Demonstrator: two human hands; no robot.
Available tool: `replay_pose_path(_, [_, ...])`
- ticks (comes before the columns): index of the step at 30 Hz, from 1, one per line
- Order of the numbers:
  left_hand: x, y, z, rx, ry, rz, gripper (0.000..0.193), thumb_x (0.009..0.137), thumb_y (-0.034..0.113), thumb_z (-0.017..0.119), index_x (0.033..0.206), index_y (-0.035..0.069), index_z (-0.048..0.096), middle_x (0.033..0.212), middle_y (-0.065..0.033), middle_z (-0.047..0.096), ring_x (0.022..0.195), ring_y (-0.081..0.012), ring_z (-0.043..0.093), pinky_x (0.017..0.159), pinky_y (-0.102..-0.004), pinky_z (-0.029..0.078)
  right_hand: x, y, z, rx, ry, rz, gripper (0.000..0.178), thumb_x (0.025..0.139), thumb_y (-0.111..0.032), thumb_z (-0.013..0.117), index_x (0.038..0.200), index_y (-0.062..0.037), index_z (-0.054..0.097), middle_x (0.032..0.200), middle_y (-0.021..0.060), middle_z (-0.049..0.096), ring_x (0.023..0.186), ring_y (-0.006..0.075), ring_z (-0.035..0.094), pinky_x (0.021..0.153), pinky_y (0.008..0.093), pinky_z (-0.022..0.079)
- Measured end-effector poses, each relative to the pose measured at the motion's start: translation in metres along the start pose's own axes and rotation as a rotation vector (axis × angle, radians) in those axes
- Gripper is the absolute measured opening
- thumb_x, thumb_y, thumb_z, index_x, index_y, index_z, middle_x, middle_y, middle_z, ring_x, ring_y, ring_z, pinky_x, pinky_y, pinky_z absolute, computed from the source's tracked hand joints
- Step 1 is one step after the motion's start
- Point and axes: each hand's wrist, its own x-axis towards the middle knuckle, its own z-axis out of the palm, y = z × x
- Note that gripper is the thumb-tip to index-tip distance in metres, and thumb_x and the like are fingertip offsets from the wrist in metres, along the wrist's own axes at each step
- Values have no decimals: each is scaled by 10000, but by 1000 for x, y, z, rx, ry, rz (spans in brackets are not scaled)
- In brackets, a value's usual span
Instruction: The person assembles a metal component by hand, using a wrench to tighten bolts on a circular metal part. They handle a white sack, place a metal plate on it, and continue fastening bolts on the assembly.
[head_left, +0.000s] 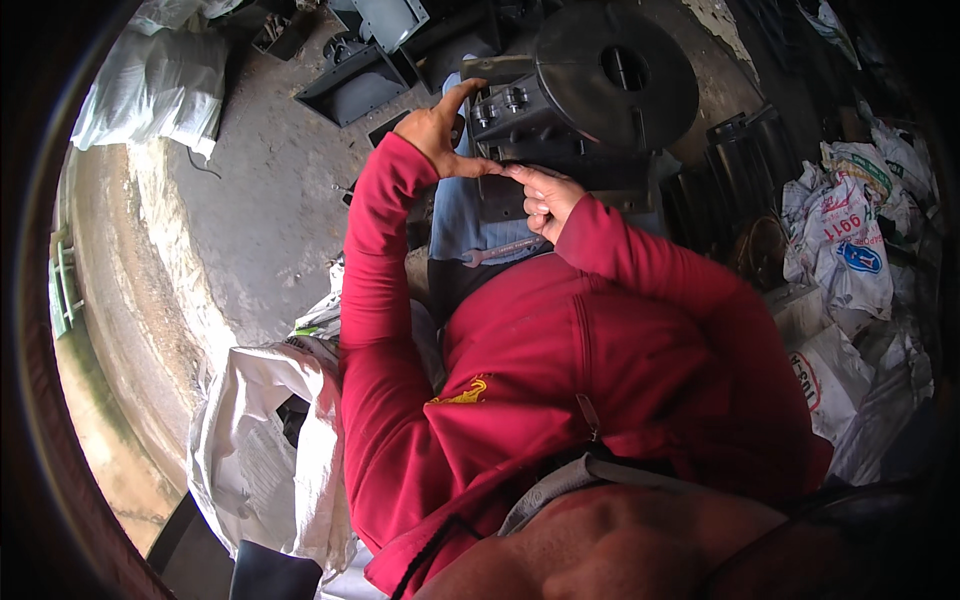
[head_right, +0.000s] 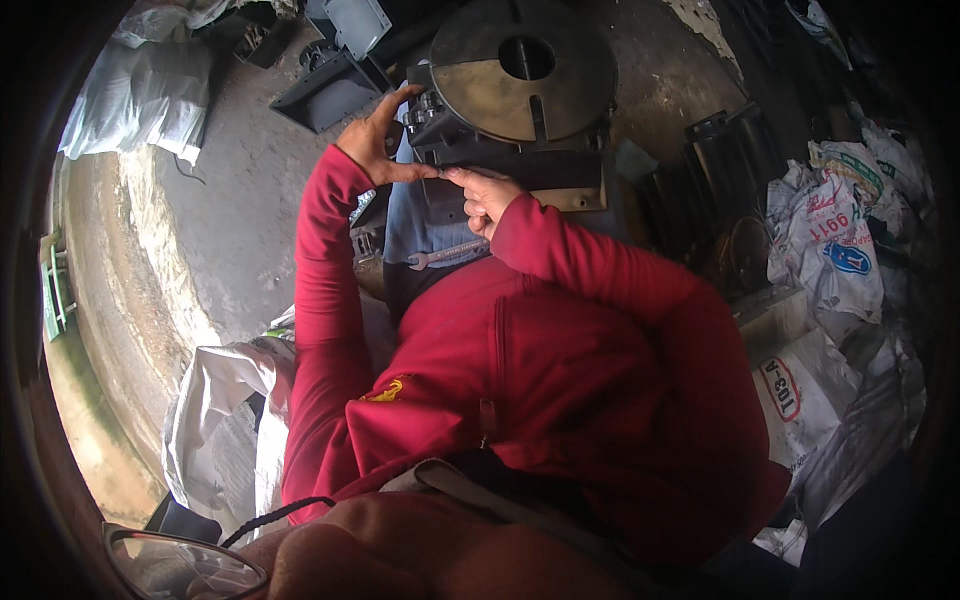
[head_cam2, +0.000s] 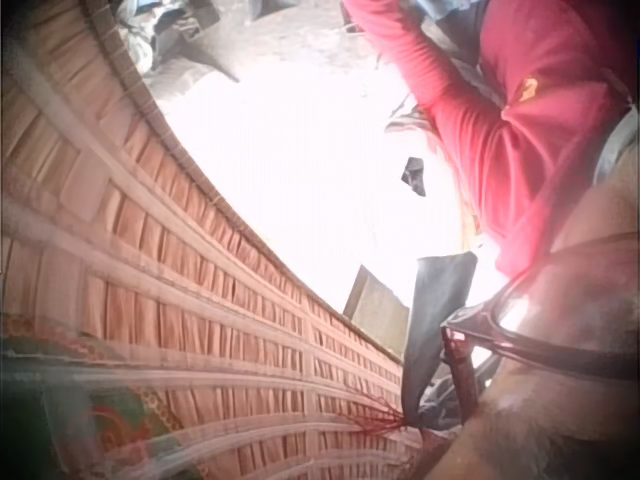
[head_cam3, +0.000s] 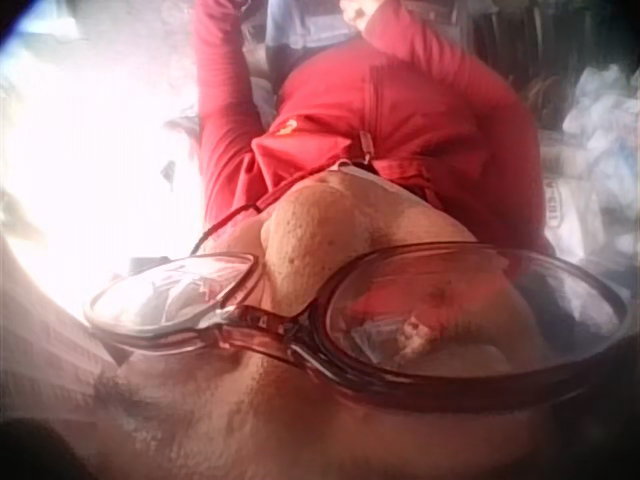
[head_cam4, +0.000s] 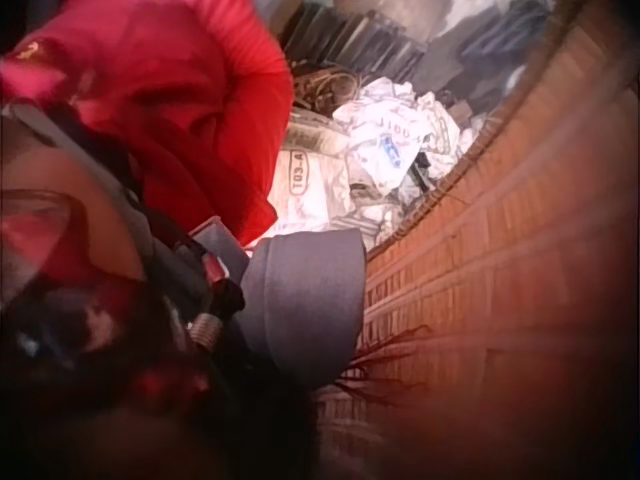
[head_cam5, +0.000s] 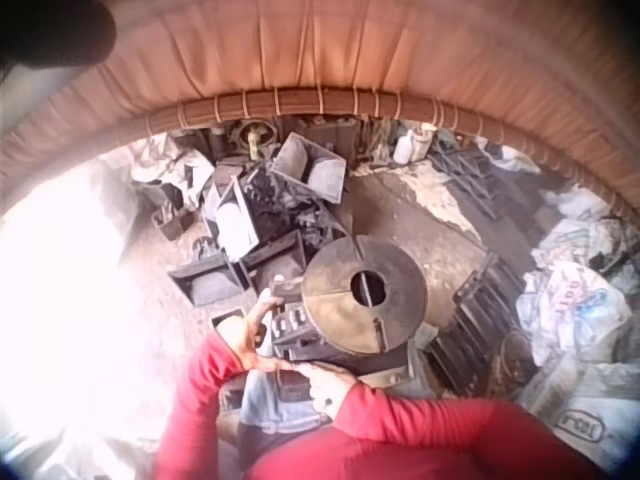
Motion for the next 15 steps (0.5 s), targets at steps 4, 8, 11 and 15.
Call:
replay_pose_path(4, [-2,-5,5,16,34,35,1067,536,457,871,1394,122,332,689,-156,608,625,-292,647,611,-363,498,0,-2,8,13,21,-42,98,891,-225,632,930,-143,597,563,-122,313,458,-12,300,437,166,256])
replay_pose_path(8, [-2,-1,2,45,2,11,1060,550,469,856,1396,108,328,631,-140,586,583,-291,628,578,-361,485,4,1,7,75,15,-45,76,888,-204,632,885,-147,582,556,-117,317,454,-5,305,439,170,257])
replay_pose_path(11, [-1,-1,1,87,23,20,1051,558,470,848,1395,99,332,574,-129,549,544,-289,606,557,-361,473,5,1,7,120,-9,-46,98,882,-190,638,837,-151,561,542,-111,316,449,1,311,434,173,261])
replay_pose_path(15, [-1,-5,3,41,47,56,1048,555,478,847,1391,96,343,552,-133,526,526,-288,594,551,-360,471,9,3,2,166,-96,-65,176,870,-181,652,766,-163,511,523,-105,315,440,9,316,424,178,271])
